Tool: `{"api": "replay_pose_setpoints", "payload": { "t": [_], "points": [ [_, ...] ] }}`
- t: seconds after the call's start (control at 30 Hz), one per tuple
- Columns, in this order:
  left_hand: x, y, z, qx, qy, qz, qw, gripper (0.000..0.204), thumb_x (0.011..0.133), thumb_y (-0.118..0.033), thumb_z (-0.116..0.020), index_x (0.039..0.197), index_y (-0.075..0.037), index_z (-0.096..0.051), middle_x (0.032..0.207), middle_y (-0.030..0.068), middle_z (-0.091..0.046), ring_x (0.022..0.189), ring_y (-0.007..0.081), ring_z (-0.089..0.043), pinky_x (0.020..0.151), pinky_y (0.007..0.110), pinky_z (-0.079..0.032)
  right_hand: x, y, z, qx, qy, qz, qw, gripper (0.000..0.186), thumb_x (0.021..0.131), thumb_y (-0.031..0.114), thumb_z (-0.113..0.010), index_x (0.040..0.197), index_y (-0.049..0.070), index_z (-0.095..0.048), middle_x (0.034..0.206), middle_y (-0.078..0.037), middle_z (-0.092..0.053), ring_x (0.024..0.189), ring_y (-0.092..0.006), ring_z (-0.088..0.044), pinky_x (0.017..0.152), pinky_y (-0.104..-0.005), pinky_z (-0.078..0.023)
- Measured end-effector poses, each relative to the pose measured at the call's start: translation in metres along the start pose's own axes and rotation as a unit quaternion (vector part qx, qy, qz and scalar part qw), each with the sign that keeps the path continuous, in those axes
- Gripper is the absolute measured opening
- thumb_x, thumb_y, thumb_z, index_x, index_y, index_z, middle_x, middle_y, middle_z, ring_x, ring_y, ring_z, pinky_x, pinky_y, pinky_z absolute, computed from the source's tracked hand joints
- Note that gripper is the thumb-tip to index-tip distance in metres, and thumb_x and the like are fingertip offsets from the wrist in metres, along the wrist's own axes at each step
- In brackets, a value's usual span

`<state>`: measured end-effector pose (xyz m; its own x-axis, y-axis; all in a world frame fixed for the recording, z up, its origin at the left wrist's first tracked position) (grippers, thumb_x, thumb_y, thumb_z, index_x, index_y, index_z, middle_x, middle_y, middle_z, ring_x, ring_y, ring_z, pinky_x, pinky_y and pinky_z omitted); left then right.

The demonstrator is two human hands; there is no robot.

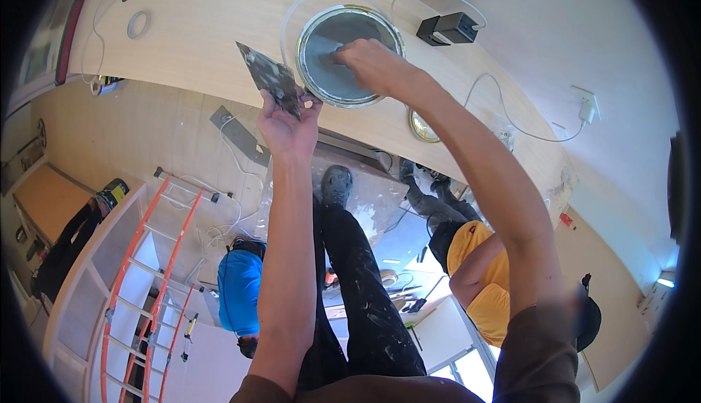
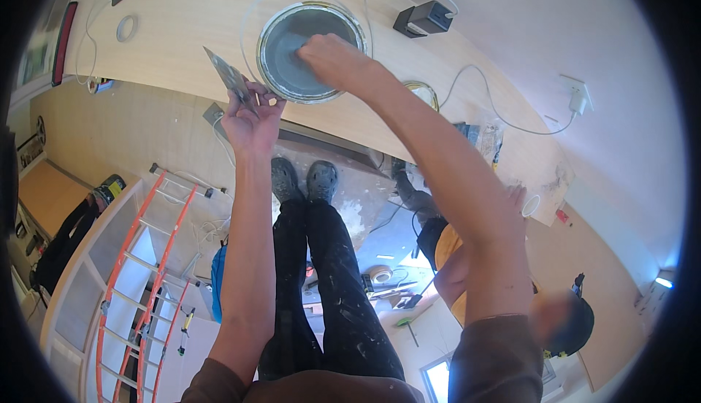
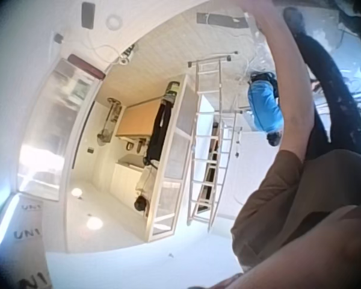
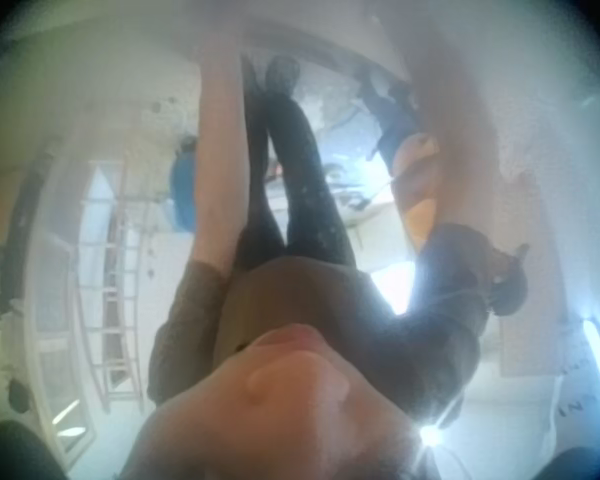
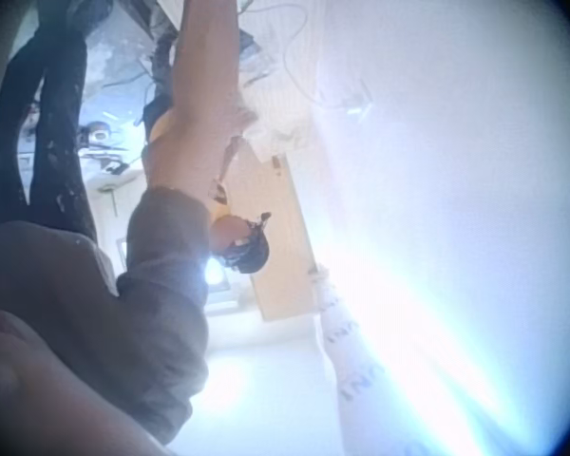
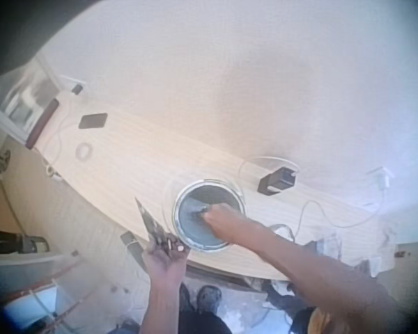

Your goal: The person scrapes joint compound onto a hawk, then uses a putty knife to apply and smooth the compound along a ceiling corner. The person repeatedly scoops compound and spreads it along the joint while other workers are visible in the background.

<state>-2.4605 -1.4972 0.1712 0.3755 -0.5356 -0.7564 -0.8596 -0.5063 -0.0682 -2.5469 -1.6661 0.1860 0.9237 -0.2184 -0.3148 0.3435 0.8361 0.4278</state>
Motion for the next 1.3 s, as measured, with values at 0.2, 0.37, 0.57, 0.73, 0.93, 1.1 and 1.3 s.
{"api": "replay_pose_setpoints", "payload": {
  "t": [0.2,0.37,0.57,0.73,0.93,1.1,1.3],
  "points": [
    [0.001,-0.003,-0.002,0.014,-0.034,-0.013,0.999,0.028,0.105,-0.028,-0.044,0.12,-0.009,-0.059,0.092,0.0028,-0.054,0.086,0.0157,-0.049,0.086,0.042,-0.039,-0.008,0.01,0.041,0.013,0.112,-0.03,0.993,0.044,0.071,-0.013,-0.059,0.112,0.0,-0.07,0.102,-0.022,-0.07,0.096,-0.04,-0.067,0.084,-0.0464,-0.056],
    [0.002,-0.001,0.001,0.003,-0.018,0.0,1.0,0.024,0.105,-0.028,-0.045,0.116,-0.01,-0.058,0.09,0.0044,-0.052,0.085,0.0173,-0.045,0.087,0.043,-0.039,-0.007,0.01,0.038,-0.042,0.068,-0.053,0.995,0.023,0.074,-0.007,-0.062,0.096,-0.006,-0.067,0.098,-0.026,-0.068,0.092,-0.0436,-0.067,0.082,-0.0472,-0.055],
    [0.005,0.004,-0.002,0.014,-0.053,-0.026,0.998,0.023,0.105,-0.028,-0.048,0.115,-0.009,-0.057,0.089,0.0065,-0.053,0.086,0.0199,-0.05,0.086,0.044,-0.042,0.002,0.001,0.026,0.078,0.128,-0.147,0.978,0.021,0.079,0.014,-0.066,0.087,-0.006,-0.07,0.104,-0.03,-0.068,0.1,-0.0438,-0.067,0.086,-0.0484,-0.056],
    [0.012,0.003,-0.008,0.027,-0.023,-0.028,0.999,0.023,0.105,-0.027,-0.049,0.117,-0.009,-0.056,0.095,0.0082,-0.054,0.088,0.0207,-0.053,0.086,0.044,-0.043,0.0,-0.015,0.03,0.256,0.021,-0.243,0.935,0.036,0.081,0.01,-0.061,0.11,-0.011,-0.066,0.093,-0.033,-0.068,0.093,-0.0447,-0.068,0.085,-0.0439,-0.054],
    [0.014,0.01,-0.011,0.02,-0.011,-0.01,1.0,0.024,0.104,-0.026,-0.049,0.119,-0.009,-0.056,0.098,0.0083,-0.054,0.092,0.0219,-0.051,0.088,0.046,-0.042,-0.005,-0.009,0.021,0.095,-0.114,-0.148,0.978,0.029,0.077,0.005,-0.069,0.101,-0.01,-0.067,0.095,-0.033,-0.067,0.098,-0.0462,-0.067,0.083,-0.0484,-0.056],
    [0.015,0.012,-0.013,0.046,0.009,-0.005,0.999,0.026,0.105,-0.028,-0.048,0.119,-0.009,-0.056,0.1,0.008,-0.053,0.094,0.0227,-0.048,0.094,0.05,-0.04,0.002,-0.016,0.01,0.131,-0.084,-0.128,0.98,0.025,0.074,0.001,-0.07,0.097,-0.011,-0.067,0.098,-0.033,-0.067,0.094,-0.0474,-0.067,0.082,-0.0493,-0.056],
    [0.016,0.012,-0.023,0.088,0.008,-0.009,0.996,0.027,0.105,-0.03,-0.046,0.117,-0.009,-0.057,0.1,0.0079,-0.051,0.096,0.0239,-0.045,0.096,0.055,-0.039,0.007,-0.02,0.012,0.177,-0.053,-0.145,0.972,0.028,0.077,0.003,-0.063,0.1,-0.011,-0.067,0.09,-0.032,-0.068,0.092,-0.0471,-0.066,0.082,-0.0501,-0.052]
  ]
}}
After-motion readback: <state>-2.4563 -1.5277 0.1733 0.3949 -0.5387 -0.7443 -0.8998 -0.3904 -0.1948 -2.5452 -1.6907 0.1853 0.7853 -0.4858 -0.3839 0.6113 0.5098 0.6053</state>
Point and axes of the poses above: each hand's wrist, its own x-axis towards the middle knuckle, its own z-axis out of the back of the hand, y = z × x, the point moved 3 cm from there along x, towards the middle knuckle
